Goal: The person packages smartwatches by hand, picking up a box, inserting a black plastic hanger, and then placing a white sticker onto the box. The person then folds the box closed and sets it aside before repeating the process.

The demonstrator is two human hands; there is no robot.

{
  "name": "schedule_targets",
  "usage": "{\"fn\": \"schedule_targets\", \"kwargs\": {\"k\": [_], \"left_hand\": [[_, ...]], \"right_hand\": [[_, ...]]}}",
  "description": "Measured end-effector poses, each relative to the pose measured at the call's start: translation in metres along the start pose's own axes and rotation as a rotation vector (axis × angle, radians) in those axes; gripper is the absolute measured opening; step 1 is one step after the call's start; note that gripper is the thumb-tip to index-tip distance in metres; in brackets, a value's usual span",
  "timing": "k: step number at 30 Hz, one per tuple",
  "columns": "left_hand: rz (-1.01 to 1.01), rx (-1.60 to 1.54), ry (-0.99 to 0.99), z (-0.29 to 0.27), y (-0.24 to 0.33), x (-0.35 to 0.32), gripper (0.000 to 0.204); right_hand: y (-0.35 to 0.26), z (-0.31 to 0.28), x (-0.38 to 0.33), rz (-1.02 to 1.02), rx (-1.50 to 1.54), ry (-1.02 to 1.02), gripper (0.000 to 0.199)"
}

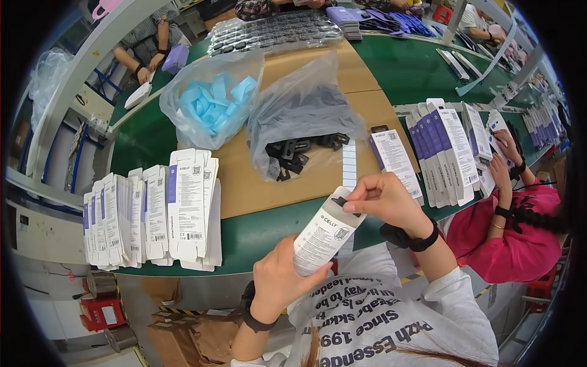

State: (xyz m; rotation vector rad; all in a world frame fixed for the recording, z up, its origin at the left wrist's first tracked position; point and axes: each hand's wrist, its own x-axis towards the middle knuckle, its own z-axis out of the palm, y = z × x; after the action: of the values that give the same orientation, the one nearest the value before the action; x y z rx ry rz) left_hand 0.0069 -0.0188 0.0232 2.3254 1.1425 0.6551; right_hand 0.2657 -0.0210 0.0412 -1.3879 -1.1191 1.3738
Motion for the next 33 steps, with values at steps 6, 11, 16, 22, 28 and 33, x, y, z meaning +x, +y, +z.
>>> {"fn": "schedule_targets", "kwargs": {"k": [6,11,16,22,28,33], "left_hand": [[0.047,0.090,0.037,-0.001,0.000,-0.001,0.067],[0.092,0.175,0.012,0.000,0.003,-0.004,0.068],[0.085,0.152,0.002,0.002,0.003,-0.007,0.069],[0.043,0.131,-0.054,0.014,-0.003,-0.014,0.069],[-0.004,0.091,-0.133,0.027,-0.011,-0.021,0.070],[0.002,0.095,-0.117,0.038,-0.014,-0.026,0.071]], "right_hand": [[0.011,-0.008,-0.006,0.019,0.006,-0.032,0.014],[0.013,-0.003,-0.006,0.053,-0.046,-0.025,0.025],[0.026,-0.003,-0.006,0.115,0.209,-0.305,0.048],[0.043,0.009,-0.015,-0.043,-0.148,-0.171,0.030],[0.042,0.011,-0.021,0.121,-0.308,-0.182,0.032],[0.067,0.018,-0.024,-0.078,-0.375,-0.062,0.029]]}}
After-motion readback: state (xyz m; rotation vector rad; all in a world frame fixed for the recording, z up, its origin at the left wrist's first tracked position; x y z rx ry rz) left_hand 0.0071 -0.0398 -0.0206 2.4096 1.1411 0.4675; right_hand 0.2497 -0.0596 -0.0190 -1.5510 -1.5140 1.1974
